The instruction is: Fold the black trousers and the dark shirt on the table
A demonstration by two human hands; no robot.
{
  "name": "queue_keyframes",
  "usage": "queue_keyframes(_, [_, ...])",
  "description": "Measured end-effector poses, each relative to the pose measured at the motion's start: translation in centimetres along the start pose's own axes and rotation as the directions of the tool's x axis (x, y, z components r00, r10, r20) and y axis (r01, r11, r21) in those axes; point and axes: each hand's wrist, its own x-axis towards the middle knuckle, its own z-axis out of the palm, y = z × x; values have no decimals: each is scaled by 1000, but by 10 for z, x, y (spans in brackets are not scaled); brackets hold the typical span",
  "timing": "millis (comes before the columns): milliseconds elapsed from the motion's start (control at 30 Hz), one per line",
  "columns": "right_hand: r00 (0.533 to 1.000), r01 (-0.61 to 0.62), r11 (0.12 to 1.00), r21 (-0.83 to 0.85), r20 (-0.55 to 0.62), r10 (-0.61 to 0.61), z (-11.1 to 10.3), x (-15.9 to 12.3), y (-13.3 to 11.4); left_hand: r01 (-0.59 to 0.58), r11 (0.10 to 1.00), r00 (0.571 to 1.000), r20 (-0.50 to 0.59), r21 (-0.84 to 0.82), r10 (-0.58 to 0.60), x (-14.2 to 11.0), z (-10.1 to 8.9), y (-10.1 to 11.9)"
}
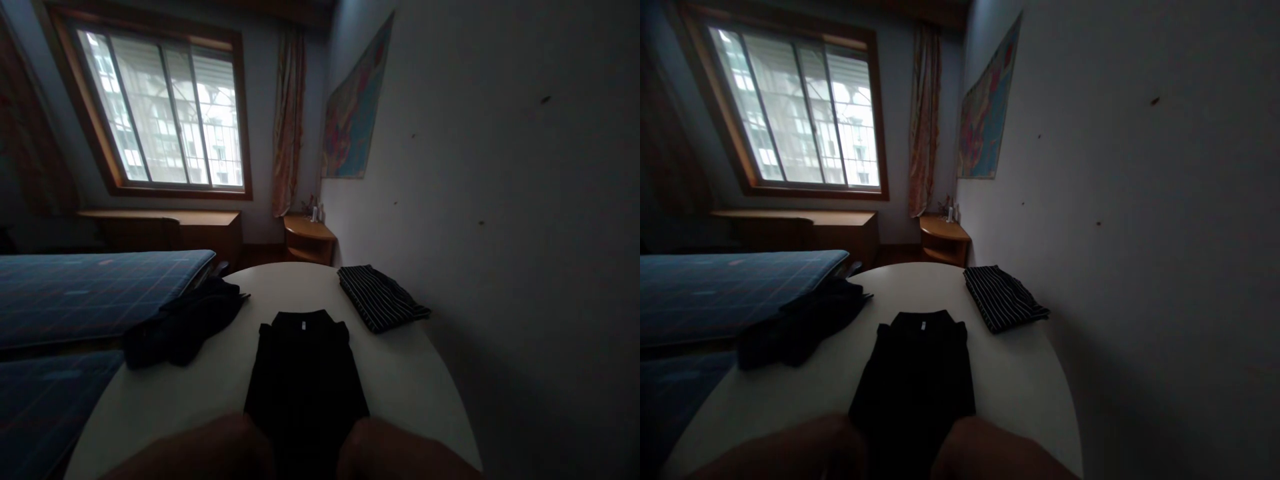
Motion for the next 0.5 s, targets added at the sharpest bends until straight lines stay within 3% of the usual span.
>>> queue_keyframes(67, [977,-55,998,-41,-211,45,-33,4,-3,88,993,982,-176,83,-72,18,-19,-4])
queue_keyframes(167, [873,-220,974,-60,-457,169,-60,14,11,194,965,912,-396,176,-111,41,-37,-23])
queue_keyframes(267, [822,-287,956,-68,-530,209,-62,25,30,283,939,907,-372,193,-197,54,-43,-39])
queue_keyframes(400, [851,-303,951,-63,-466,241,-57,35,40,322,893,932,-271,314,-241,63,-41,-41])
queue_keyframes(500, [854,-326,944,-45,-442,274,-58,38,40,380,854,918,-255,355,-302,66,-40,-39])
